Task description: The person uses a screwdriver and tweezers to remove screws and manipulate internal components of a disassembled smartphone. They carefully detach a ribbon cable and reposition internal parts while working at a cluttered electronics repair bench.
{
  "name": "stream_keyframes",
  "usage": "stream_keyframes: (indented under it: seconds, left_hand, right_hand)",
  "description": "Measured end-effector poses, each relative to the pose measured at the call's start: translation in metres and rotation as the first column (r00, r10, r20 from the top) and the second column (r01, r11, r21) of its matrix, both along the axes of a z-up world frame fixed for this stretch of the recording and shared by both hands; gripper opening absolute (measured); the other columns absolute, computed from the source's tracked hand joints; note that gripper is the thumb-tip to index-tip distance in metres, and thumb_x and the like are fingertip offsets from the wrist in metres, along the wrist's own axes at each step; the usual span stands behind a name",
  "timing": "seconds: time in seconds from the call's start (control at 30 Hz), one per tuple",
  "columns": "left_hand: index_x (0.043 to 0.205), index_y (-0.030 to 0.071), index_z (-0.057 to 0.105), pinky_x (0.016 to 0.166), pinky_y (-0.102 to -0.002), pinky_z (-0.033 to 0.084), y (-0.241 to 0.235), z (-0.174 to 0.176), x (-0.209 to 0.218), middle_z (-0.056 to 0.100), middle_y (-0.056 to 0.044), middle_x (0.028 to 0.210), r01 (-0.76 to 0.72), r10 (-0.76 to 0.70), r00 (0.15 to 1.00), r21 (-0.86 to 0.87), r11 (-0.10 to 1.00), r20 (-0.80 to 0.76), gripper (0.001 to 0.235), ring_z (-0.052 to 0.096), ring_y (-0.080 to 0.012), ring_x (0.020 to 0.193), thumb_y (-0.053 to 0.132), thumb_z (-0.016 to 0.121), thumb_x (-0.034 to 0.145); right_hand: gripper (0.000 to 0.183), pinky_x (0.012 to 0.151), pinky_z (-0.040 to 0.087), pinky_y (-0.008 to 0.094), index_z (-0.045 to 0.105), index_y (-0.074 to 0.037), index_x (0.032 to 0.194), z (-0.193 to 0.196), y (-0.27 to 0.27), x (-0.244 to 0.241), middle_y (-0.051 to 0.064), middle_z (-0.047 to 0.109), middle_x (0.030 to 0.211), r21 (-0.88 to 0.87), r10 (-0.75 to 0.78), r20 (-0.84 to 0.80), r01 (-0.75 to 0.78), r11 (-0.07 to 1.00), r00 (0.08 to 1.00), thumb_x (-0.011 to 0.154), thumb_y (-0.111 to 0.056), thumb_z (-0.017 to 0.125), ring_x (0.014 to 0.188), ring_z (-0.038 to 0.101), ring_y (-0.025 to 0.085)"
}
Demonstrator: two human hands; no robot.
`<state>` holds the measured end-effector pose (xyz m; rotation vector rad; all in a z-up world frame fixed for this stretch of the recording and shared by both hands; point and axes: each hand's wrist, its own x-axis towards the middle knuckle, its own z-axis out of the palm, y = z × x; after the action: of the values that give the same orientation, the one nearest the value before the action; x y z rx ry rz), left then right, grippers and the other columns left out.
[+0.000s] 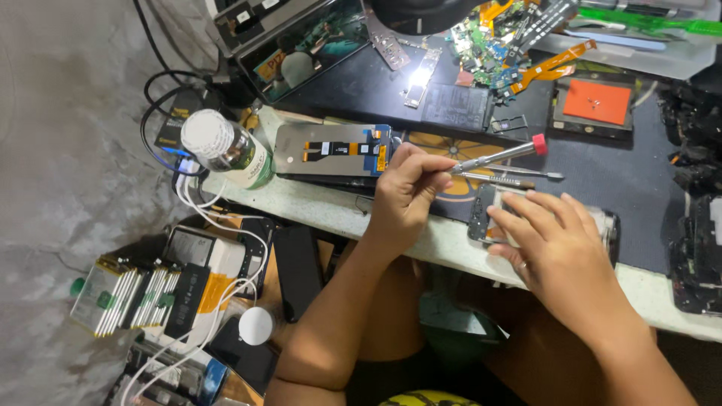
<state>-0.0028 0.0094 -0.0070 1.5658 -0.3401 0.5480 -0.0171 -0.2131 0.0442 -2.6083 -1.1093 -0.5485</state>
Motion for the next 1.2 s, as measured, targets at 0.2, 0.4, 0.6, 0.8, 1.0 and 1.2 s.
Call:
stream_keyframes:
  seconds: [0.2, 0.4, 0.6, 0.8, 1.0, 1.2]
  left_hand:
    - [0.116, -0.003, 0.066, 0.091, -0.028, 0.062, 0.007, -0.015, 0.007, 0.055, -0.004, 0.11, 0.213, -0.241, 0.967, -0.267, 0.94, -0.077, 0.012, 0.068, -0.015, 0.098, 0.0, 0.06, 0.107]
    - [0.121, -0.004, 0.064, 0.087, -0.033, 0.061, 0.011, -0.029, 0.012, 0.066, -0.01, 0.105, 0.269, -0.379, 0.91, -0.457, 0.848, -0.168, 0.016, 0.073, -0.0205, 0.094, 0.003, 0.06, 0.107]
    - [0.127, -0.006, 0.062, 0.088, -0.046, 0.064, -0.016, -0.021, 0.022, 0.071, -0.015, 0.106, 0.37, -0.586, 0.809, -0.805, 0.464, 0.034, 0.024, 0.073, -0.024, 0.095, 0.007, 0.062, 0.107]
    - [0.145, -0.007, 0.054, 0.086, -0.045, 0.063, -0.029, -0.022, 0.023, 0.072, -0.017, 0.105, 0.311, -0.551, 0.835, -0.836, 0.451, 0.013, 0.043, 0.072, -0.0243, 0.092, 0.009, 0.063, 0.106]
    - [0.144, -0.005, 0.054, 0.09, -0.041, 0.062, -0.027, -0.013, 0.01, 0.071, -0.016, 0.106, 0.323, -0.473, 0.881, -0.714, 0.621, -0.013, 0.041, 0.071, -0.0232, 0.097, 0.0, 0.064, 0.105]
    - [0.129, 0.003, 0.05, 0.097, -0.036, 0.059, -0.019, 0.003, 0.023, 0.074, -0.017, 0.114, 0.328, -0.429, 0.893, -0.462, 0.824, -0.133, 0.028, 0.072, -0.0225, 0.107, -0.001, 0.063, 0.104]
  right_hand:
    - [0.051, 0.103, 0.042, 0.051, 0.067, -0.012, 0.119, -0.006, 0.008, 0.009, 0.014, 0.062, 0.134, 0.072, 0.008, -0.057, -0.004, 0.997, 0.998, 0.075, -0.033, 0.08, 0.125, 0.054, 0.037]
    - [0.048, 0.106, 0.042, 0.05, 0.068, -0.012, 0.116, 0.004, 0.011, 0.02, 0.013, 0.062, 0.138, 0.065, -0.031, -0.133, 0.04, 0.997, 0.991, 0.073, -0.028, 0.083, 0.129, 0.055, 0.037]
    - [0.053, 0.109, 0.04, 0.051, 0.068, -0.009, 0.116, 0.01, 0.001, 0.03, 0.016, 0.062, 0.136, 0.201, 0.055, -0.086, -0.036, 0.979, 0.995, 0.069, -0.027, 0.084, 0.129, 0.055, 0.04]
    - [0.024, 0.103, 0.052, 0.04, 0.073, -0.011, 0.114, 0.005, -0.02, 0.023, 0.008, 0.073, 0.116, 0.511, -0.132, -0.297, 0.274, 0.815, 0.946, 0.091, -0.015, 0.079, 0.111, 0.068, 0.028]
    - [0.04, 0.105, 0.043, 0.05, 0.07, -0.008, 0.113, -0.004, -0.007, 0.029, 0.012, 0.068, 0.124, 0.294, 0.002, -0.082, 0.022, 0.955, 0.997, 0.079, -0.023, 0.083, 0.119, 0.06, 0.034]
    - [0.046, 0.111, 0.04, 0.052, 0.069, -0.009, 0.119, -0.008, 0.001, 0.027, 0.011, 0.064, 0.132, 0.186, 0.007, -0.112, 0.014, 0.982, 0.994, 0.077, -0.025, 0.081, 0.126, 0.057, 0.034]
